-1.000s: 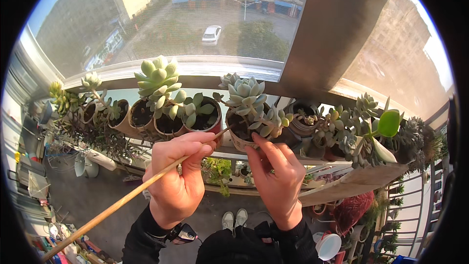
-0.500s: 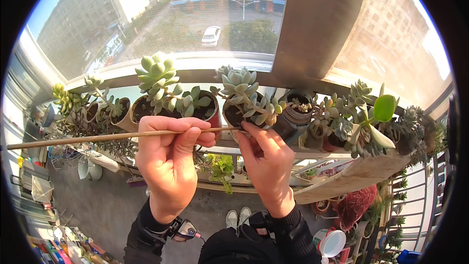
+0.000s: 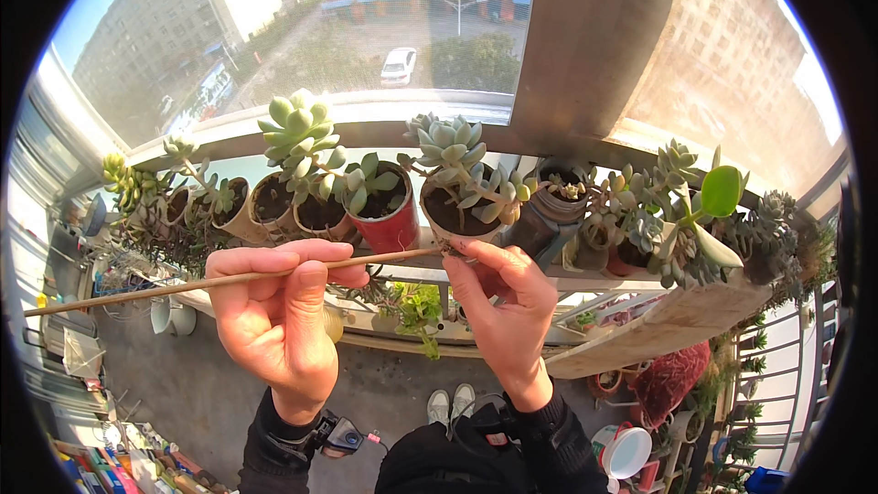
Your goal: The person uses a thin wooden stick to gently clean the leaves and soil surface of several potted succulent plants arranged on a balcony railing. The person moves from one pot to the next, carefully removing debris from the plants.
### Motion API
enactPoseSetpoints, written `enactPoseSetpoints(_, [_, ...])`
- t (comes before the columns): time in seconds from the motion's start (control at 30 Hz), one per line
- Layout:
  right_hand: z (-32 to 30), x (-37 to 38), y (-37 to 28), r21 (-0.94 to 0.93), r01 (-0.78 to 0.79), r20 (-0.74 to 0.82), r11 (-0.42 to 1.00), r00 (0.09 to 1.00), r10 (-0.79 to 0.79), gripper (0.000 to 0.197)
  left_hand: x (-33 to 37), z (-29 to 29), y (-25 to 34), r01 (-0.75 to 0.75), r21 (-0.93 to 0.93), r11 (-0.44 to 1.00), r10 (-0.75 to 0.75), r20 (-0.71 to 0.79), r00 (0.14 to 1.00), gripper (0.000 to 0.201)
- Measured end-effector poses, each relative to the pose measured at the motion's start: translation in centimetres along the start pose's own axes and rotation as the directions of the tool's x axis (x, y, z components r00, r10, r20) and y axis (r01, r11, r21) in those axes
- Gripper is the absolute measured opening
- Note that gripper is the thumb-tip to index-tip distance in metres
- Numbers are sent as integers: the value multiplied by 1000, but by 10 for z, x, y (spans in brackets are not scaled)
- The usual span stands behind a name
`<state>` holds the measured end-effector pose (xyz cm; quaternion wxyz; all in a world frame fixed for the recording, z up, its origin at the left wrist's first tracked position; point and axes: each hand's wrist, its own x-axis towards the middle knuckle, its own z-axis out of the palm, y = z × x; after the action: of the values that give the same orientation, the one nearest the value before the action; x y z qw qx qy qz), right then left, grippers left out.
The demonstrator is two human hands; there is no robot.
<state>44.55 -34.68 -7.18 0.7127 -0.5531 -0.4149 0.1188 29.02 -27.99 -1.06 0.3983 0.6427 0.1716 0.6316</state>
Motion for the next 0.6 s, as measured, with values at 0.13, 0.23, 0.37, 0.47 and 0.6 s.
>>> enactPoseSetpoints(0.13, [-18,-7,-10,-238,80,126,968,991,-51,21,9,-1,-3,-61,13,998,62,-63,996,16])
enactPoseSetpoints(0.23, [-26,-5,-20,-360,149,242,921,968,-62,23,9,7,-13,-26,57,998,27,-7,1000,14])
enactPoseSetpoints(0.37, [-17,5,-26,-452,212,177,867,973,-146,35,2,20,-29,61,-13,998,-61,14,998,14])
enactPoseSetpoints(0.47, [-7,13,-23,-517,203,180,831,975,-127,37,-6,23,-35,84,-50,995,-83,17,996,13])
enactPoseSetpoints(0.6, [1,18,-15,-552,217,164,805,975,-151,33,-13,21,-36,101,-86,991,-104,-32,994,13])
